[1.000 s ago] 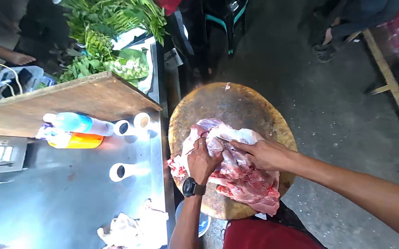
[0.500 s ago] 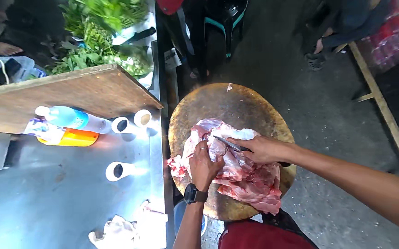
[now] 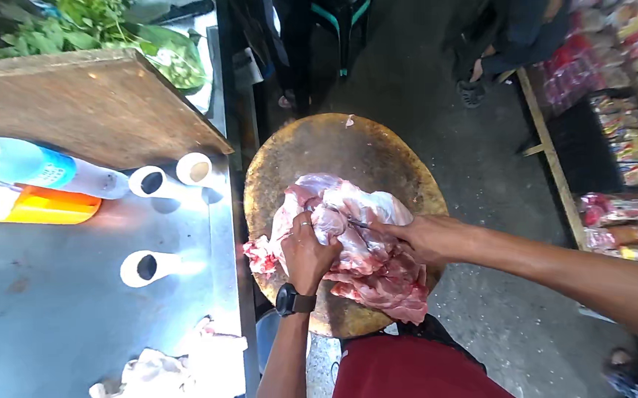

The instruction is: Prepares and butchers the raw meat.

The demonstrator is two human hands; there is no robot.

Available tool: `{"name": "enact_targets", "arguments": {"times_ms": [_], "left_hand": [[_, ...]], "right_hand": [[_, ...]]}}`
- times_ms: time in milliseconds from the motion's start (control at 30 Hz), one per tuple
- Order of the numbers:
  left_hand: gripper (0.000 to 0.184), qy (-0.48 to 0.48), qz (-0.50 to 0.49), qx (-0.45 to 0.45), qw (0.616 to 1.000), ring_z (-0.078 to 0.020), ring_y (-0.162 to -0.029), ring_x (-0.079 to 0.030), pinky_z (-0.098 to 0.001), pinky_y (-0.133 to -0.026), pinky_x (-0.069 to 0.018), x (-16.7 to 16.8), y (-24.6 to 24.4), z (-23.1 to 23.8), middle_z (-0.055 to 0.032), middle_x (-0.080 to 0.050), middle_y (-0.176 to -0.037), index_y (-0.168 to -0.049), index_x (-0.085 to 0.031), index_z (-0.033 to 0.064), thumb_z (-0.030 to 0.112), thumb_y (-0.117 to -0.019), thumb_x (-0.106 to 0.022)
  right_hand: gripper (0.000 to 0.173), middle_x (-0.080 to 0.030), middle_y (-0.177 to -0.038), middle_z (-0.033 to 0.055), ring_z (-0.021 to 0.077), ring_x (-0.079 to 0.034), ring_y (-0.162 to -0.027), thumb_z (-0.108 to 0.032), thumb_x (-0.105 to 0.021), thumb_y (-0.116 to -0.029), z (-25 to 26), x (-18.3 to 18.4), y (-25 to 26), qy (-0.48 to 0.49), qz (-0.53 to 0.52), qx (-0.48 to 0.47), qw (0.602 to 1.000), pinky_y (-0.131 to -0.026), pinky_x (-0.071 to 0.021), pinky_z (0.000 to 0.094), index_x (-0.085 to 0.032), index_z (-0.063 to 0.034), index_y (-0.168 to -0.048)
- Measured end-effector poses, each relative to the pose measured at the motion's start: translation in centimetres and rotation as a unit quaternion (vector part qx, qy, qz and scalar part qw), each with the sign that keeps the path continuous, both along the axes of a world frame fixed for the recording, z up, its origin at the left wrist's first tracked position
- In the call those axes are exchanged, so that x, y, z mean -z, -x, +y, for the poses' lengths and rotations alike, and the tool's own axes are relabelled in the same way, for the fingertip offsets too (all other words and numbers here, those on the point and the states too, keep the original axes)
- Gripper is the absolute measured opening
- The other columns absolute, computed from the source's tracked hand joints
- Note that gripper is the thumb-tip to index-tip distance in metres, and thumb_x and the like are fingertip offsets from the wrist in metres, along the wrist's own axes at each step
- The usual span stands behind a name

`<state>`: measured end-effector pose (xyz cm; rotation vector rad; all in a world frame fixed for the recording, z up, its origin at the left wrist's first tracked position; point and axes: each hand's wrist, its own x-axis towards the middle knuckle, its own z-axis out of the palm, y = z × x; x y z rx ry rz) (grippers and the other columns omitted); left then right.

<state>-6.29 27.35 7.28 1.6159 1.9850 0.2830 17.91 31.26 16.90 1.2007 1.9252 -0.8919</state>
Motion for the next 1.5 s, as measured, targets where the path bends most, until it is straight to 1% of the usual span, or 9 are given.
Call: {"name": "enact_targets", "arguments": {"times_ms": [167,400,833,933,1000,1133,1233,1333,1500], "left_hand": [[0.071,-0.03,-0.028,0.006,0.999,-0.0325,-0.11,-0.067,-0.0613,-0.092,-0.0506,0.6,0.4,0.1,-0.0118,-0.064,-0.133,-0.135,-0.059,0.0114,0.042,-0.0742,-0.078],[0.073,-0.038,-0.037,-0.017,0.998,-0.0345,-0.106,-0.067,-0.0608,-0.091,-0.0507,0.6,0.7,0.0,-0.0135,-0.064,-0.132,-0.137,-0.057,0.0098,0.042,-0.0756,-0.079],[0.066,-0.04,-0.03,0.008,0.999,-0.0322,-0.109,-0.065,-0.0605,-0.09,-0.0491,0.8,0.0,0.6,-0.0097,-0.062,-0.134,-0.13,-0.063,0.0123,0.048,-0.0763,-0.076],[0.064,-0.043,-0.022,0.029,0.998,-0.0325,-0.105,-0.065,-0.0608,-0.088,-0.0491,0.9,-0.4,0.8,-0.0102,-0.062,-0.133,-0.129,-0.064,0.0113,0.048,-0.0769,-0.074],[0.065,-0.059,-0.017,0.041,0.997,-0.0344,-0.104,-0.065,-0.0617,-0.085,-0.0494,1.3,-0.5,1.1,-0.0116,-0.062,-0.133,-0.129,-0.064,0.0101,0.049,-0.078,-0.074],[0.066,-0.07,-0.033,0.046,0.996,-0.0362,-0.11,-0.063,-0.0637,-0.089,-0.0469,1.3,-0.4,0.4,-0.0129,-0.06,-0.136,-0.132,-0.059,0.0112,0.045,-0.0781,-0.075],[0.067,-0.078,-0.048,0.055,0.994,-0.0369,-0.115,-0.061,-0.0636,-0.091,-0.0462,1.4,-0.4,0.3,-0.0125,-0.059,-0.138,-0.136,-0.058,0.0118,0.041,-0.0773,-0.075],[0.068,-0.064,-0.054,0.07,0.994,-0.0386,-0.119,-0.06,-0.0661,-0.096,-0.0444,1.7,0.1,1.2,-0.0135,-0.058,-0.141,-0.138,-0.058,0.0112,0.04,-0.0799,-0.076],[0.069,-0.068,-0.067,0.079,0.992,-0.0388,-0.122,-0.059,-0.0677,-0.099,-0.0427,3.1,2.9,2.0,-0.0111,-0.059,-0.142,-0.139,-0.057,0.015,0.037,-0.077,-0.079]], "right_hand": [[0.072,-0.071,-0.098,0.015,0.0369,-0.069,-0.092,-0.025,-0.052,-0.1036,0.6,-2.3,1.1,-0.024,-0.011,-0.003,1.0,-0.081,-0.0541,0.0581,-0.018,-0.0475,-0.163],[0.065,-0.069,-0.086,0.0116,0.0333,-0.069,-0.083,-0.03,-0.046,-0.1071,0.4,-0.9,3.7,-0.092,0.051,0.015,0.994,-0.075,-0.055,0.0548,-0.018,-0.0473,-0.163],[0.073,-0.071,-0.096,0.0173,0.0399,-0.069,-0.09,-0.022,-0.053,-0.1026,-0.4,-0.1,5.3,-0.072,-0.059,0.033,0.995,-0.077,-0.0548,0.0601,-0.019,-0.0462,-0.162],[0.084,-0.067,-0.111,0.0243,0.0432,-0.068,-0.092,-0.02,-0.062,-0.0946,1.4,0.9,7.5,-0.068,-0.072,0.042,0.994,-0.074,-0.0545,0.0636,-0.02,-0.0415,-0.163],[0.085,-0.069,-0.105,0.0233,0.0428,-0.068,-0.091,-0.02,-0.066,-0.0916,2.5,1.4,7.8,-0.064,-0.065,0.051,0.995,-0.072,-0.0545,0.0638,-0.024,-0.0387,-0.163],[0.077,-0.071,-0.101,0.021,0.0368,-0.07,-0.084,-0.025,-0.057,-0.1037,1.5,-0.7,5.0,0.013,-0.072,0.066,0.995,-0.073,-0.0572,0.0571,-0.014,-0.0405,-0.165],[0.072,-0.066,-0.094,0.0191,0.0276,-0.063,-0.065,-0.026,-0.053,-0.1073,1.9,-1.0,4.1,0.074,-0.081,0.107,0.988,-0.061,-0.0545,0.0461,-0.012,-0.0426,-0.165],[0.07,-0.066,-0.098,0.018,0.0228,-0.06,-0.061,-0.031,-0.052,-0.1087,3.1,-0.4,3.6,0.12,-0.061,0.136,0.981,-0.057,-0.0529,0.0414,-0.011,-0.0466,-0.164],[0.067,-0.054,-0.071,0.006,0.0123,-0.048,-0.045,-0.037,-0.049,-0.1095,-0.3,0.5,-0.8,0.215,-0.018,0.239,0.947,-0.043,-0.0457,0.0295,-0.01,-0.0555,-0.161]]}}
